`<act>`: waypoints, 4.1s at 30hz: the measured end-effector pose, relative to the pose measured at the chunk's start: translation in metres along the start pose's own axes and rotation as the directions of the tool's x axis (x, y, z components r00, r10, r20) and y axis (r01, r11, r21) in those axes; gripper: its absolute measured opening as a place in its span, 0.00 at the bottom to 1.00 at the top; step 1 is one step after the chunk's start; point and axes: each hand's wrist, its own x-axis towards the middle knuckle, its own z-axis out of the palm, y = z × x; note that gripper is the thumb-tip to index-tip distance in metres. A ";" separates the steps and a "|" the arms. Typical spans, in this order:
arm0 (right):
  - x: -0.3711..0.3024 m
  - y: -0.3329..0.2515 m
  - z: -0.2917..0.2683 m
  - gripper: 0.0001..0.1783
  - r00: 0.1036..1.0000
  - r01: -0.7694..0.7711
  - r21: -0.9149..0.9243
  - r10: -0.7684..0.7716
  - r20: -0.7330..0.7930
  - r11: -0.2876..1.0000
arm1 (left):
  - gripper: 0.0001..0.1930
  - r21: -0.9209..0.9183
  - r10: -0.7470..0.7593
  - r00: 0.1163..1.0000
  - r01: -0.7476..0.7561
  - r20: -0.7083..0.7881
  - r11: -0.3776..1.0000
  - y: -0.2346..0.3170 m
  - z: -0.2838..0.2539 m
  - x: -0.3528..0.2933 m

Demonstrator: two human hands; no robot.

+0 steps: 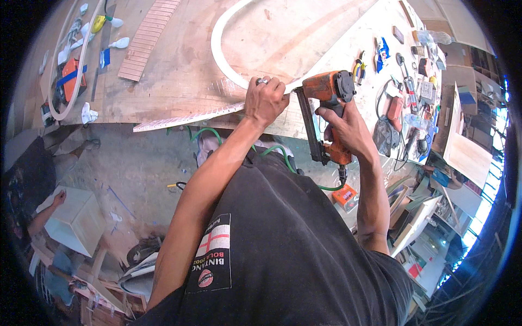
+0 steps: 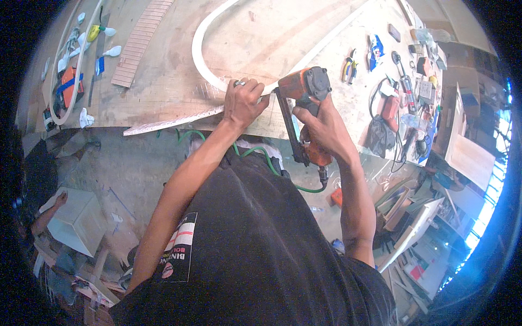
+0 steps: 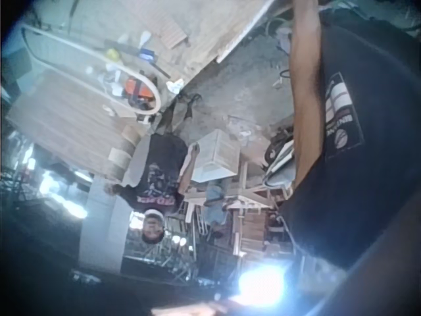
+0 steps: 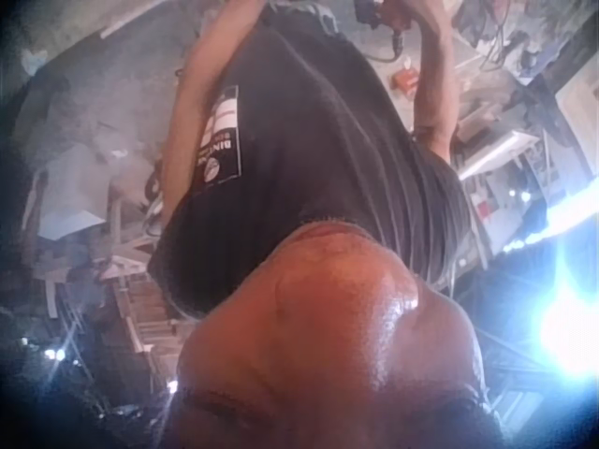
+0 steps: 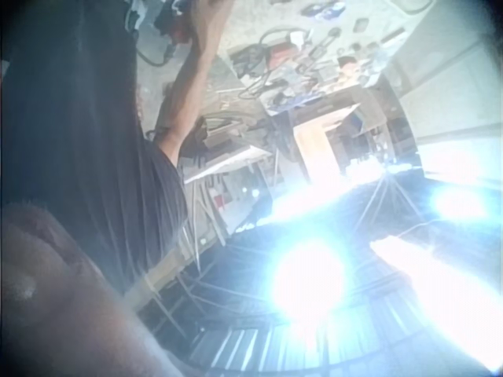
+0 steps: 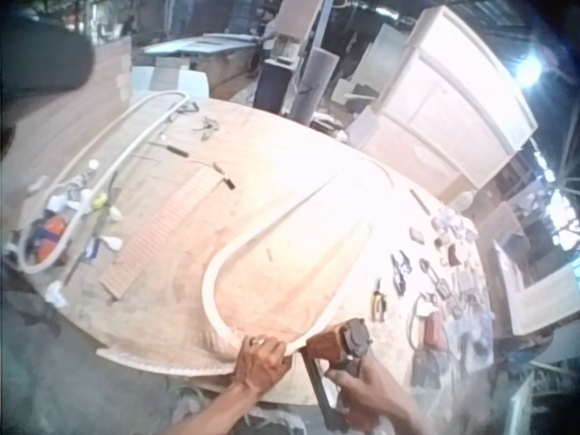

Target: The person assembles a U-shaped wooden frame on a workbench using a pneumatic nail gun, sandpaper, and pliers. They repeatedly position the frame, drive nails, and sand the edges to smooth the surface.

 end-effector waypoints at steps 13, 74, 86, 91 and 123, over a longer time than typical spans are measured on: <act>0.001 0.001 0.002 0.26 0.999 0.038 -0.066 -0.039 -0.016 0.997 | 0.07 0.012 0.006 1.000 -0.006 -0.024 1.000 -0.001 0.002 0.000; 0.071 0.260 -0.053 0.24 0.797 0.299 0.774 0.300 -0.524 0.558 | 0.19 0.192 -0.276 0.918 0.227 0.284 0.955 0.015 0.039 0.021; 0.069 0.263 -0.054 0.24 0.790 0.298 0.772 0.308 -0.529 0.562 | 0.20 -0.001 -0.026 0.957 0.028 0.287 1.000 -0.017 0.070 0.013; 0.070 0.263 -0.054 0.25 0.789 0.296 0.769 0.309 -0.531 0.567 | 0.20 -0.052 -0.005 0.952 0.021 0.305 0.998 -0.014 0.060 0.015; 0.094 0.224 -0.035 0.26 0.816 0.262 0.748 0.274 -0.509 0.610 | 0.16 -0.147 -0.132 0.906 0.206 0.401 0.968 0.002 0.052 0.036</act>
